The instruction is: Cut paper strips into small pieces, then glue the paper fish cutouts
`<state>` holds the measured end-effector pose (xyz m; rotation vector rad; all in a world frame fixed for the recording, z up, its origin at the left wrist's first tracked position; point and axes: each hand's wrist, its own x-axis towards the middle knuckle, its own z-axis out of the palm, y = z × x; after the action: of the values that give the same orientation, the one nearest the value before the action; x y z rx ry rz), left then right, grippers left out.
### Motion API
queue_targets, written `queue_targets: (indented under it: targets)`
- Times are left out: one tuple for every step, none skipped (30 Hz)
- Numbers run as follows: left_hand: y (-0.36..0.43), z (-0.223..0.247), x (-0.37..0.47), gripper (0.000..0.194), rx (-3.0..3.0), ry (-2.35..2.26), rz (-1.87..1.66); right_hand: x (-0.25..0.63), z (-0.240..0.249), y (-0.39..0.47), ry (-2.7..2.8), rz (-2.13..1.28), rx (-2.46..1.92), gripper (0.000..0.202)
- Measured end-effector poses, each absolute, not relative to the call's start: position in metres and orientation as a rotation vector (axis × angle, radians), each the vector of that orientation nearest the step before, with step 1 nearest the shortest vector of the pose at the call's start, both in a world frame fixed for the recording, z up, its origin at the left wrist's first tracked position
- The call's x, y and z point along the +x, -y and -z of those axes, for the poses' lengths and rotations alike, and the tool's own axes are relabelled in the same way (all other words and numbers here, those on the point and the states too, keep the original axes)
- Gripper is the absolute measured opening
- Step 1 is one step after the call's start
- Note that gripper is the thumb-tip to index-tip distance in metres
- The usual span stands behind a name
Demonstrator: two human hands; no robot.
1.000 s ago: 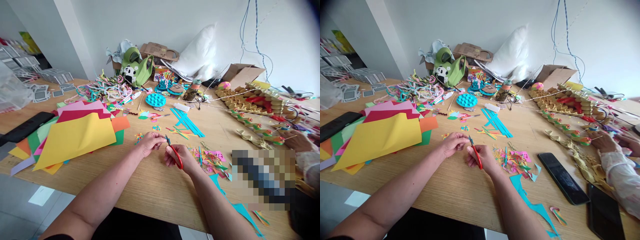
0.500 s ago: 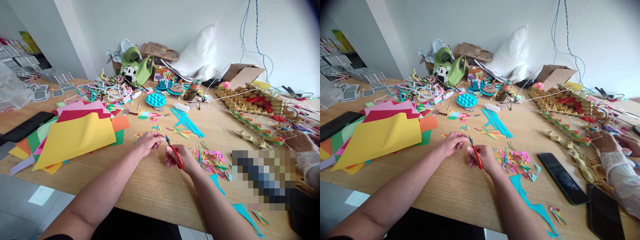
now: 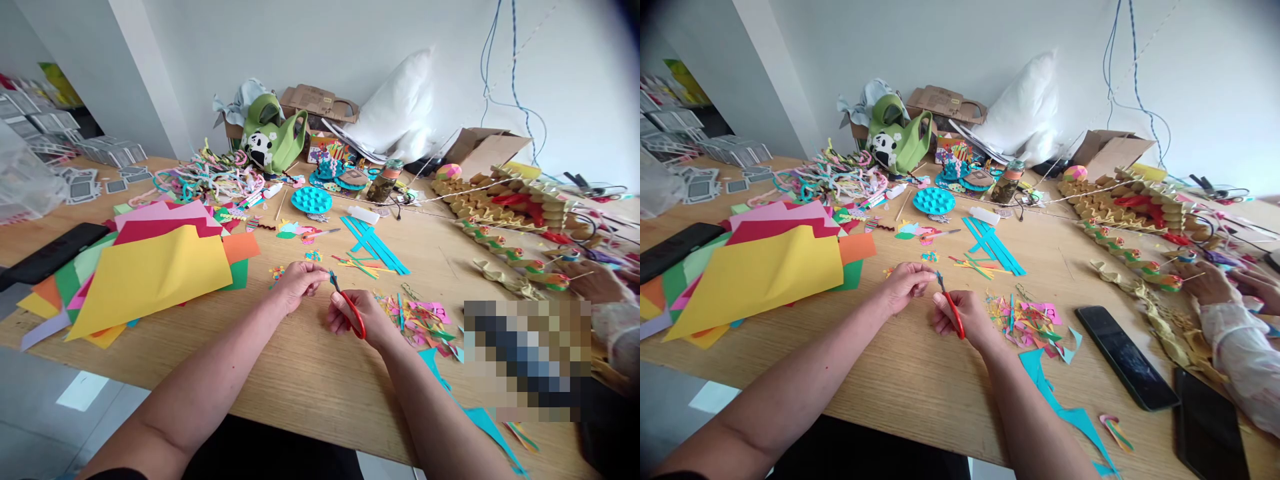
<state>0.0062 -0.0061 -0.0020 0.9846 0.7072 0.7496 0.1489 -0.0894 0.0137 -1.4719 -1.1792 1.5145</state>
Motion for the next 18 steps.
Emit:
queue_targets:
  targets:
    - [0.0064, 0.0017, 0.0063, 0.021, 0.985, -0.713, -0.747, 0.1490, -0.0135, 0.0895, 1.176, -1.515, -1.470, 0.061]
    - [0.0067, 0.0014, 0.0063, 0.021, 0.983, -0.722, -0.743, 0.1493, -0.0132, 0.0895, 1.175, -1.514, -1.469, 0.061]
    - [0.0069, 0.0012, 0.0064, 0.021, 0.981, -0.730, -0.739, 0.1495, -0.0128, 0.0895, 1.174, -1.513, -1.469, 0.061]
    - [0.0071, 0.0009, 0.0065, 0.022, 0.980, -0.737, -0.734, 0.1498, -0.0123, 0.0895, 1.173, -1.513, -1.467, 0.061]
    - [0.0073, 0.0007, 0.0066, 0.022, 0.978, -0.743, -0.731, 0.1500, -0.0118, 0.0895, 1.173, -1.514, -1.463, 0.061]
    - [0.0074, 0.0006, 0.0066, 0.023, 0.977, -0.749, -0.727, 0.1502, -0.0112, 0.0895, 1.177, -1.517, -1.459, 0.060]
    - [0.0074, 0.0005, 0.0067, 0.023, 0.976, -0.753, -0.724, 0.1503, -0.0106, 0.0894, 1.181, -1.520, -1.454, 0.060]
    - [0.0073, 0.0004, 0.0067, 0.023, 0.977, -0.757, -0.722, 0.1504, -0.0100, 0.0893, 1.184, -1.522, -1.449, 0.060]
    - [0.0073, 0.0003, 0.0066, 0.023, 0.978, -0.760, -0.720, 0.1505, -0.0095, 0.0892, 1.187, -1.523, -1.444, 0.060]
    - [0.0072, 0.0002, 0.0066, 0.022, 0.979, -0.760, -0.718, 0.1506, -0.0090, 0.0890, 1.189, -1.523, -1.443, 0.059]
    - [0.0071, 0.0002, 0.0065, 0.022, 0.980, -0.760, -0.719, 0.1508, -0.0086, 0.0888, 1.189, -1.522, -1.443, 0.059]
    - [0.0071, 0.0001, 0.0064, 0.022, 0.982, -0.759, -0.720, 0.1509, -0.0083, 0.0886, 1.186, -1.521, -1.445, 0.059]
    - [0.0070, 0.0001, 0.0063, 0.022, 0.983, -0.758, -0.720, 0.1511, -0.0082, 0.0885, 1.183, -1.520, -1.449, 0.059]
    - [0.0070, 0.0002, 0.0063, 0.022, 0.984, -0.758, -0.720, 0.1513, -0.0082, 0.0884, 1.181, -1.518, -1.453, 0.059]
    - [0.0070, 0.0002, 0.0063, 0.022, 0.985, -0.758, -0.719, 0.1514, -0.0083, 0.0883, 1.181, -1.515, -1.457, 0.059]
    - [0.0071, 0.0003, 0.0063, 0.022, 0.985, -0.759, -0.719, 0.1514, -0.0085, 0.0883, 1.183, -1.513, -1.460, 0.059]
    - [0.0071, 0.0004, 0.0064, 0.023, 0.984, -0.760, -0.717, 0.1514, -0.0087, 0.0884, 1.185, -1.511, -1.463, 0.059]
    - [0.0072, 0.0005, 0.0064, 0.023, 0.984, -0.760, -0.717, 0.1513, -0.0090, 0.0886, 1.187, -1.509, -1.465, 0.059]
